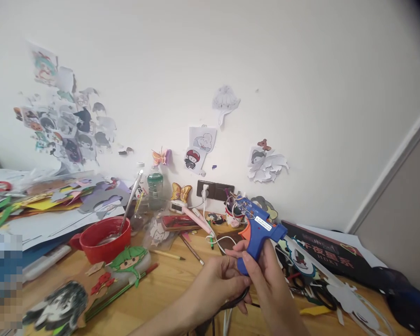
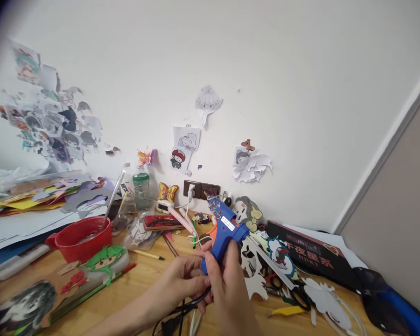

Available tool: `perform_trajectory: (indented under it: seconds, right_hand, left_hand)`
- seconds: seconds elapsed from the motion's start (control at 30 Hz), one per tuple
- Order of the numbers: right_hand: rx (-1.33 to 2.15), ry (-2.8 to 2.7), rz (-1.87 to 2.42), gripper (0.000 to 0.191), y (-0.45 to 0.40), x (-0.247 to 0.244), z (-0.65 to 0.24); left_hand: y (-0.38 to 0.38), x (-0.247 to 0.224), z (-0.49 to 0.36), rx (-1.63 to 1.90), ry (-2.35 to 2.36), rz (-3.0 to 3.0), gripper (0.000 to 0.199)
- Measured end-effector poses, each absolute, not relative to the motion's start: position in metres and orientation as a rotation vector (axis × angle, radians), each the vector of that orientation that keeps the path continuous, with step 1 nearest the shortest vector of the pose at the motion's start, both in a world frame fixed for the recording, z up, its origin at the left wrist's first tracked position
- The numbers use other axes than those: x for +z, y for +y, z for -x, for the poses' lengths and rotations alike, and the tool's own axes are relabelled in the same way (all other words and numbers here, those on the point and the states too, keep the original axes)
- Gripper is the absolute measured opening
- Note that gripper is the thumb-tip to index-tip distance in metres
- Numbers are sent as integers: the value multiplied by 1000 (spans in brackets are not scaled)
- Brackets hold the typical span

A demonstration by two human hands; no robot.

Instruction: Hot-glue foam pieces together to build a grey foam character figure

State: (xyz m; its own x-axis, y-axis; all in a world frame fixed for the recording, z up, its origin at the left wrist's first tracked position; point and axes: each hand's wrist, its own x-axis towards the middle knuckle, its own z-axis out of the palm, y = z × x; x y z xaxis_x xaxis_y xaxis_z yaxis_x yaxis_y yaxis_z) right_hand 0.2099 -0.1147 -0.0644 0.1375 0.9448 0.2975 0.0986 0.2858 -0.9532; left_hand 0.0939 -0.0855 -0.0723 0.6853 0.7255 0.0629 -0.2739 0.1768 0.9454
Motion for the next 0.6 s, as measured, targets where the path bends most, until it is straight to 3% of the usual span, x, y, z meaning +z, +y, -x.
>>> perform_trajectory:
  seconds: [0.2,0.33,0.5,0.6]
  right_hand:
    - [628,-1310,1223,34,-114,-67,-208]
    - [834,-1348,1183,41,-112,-65,-213]
    - [1049,-1311,997,33,-106,-66,-222]
    - [1019,-1264,986,31,-105,-67,-224]
  left_hand:
    - [-86,-77,-97,751,505,-1190,30]
    - [-82,-75,-96,808,538,-1176,32]
    - [-81,-71,-94,848,512,-1198,42]
    - [-80,-73,-94,878,508,-1217,38]
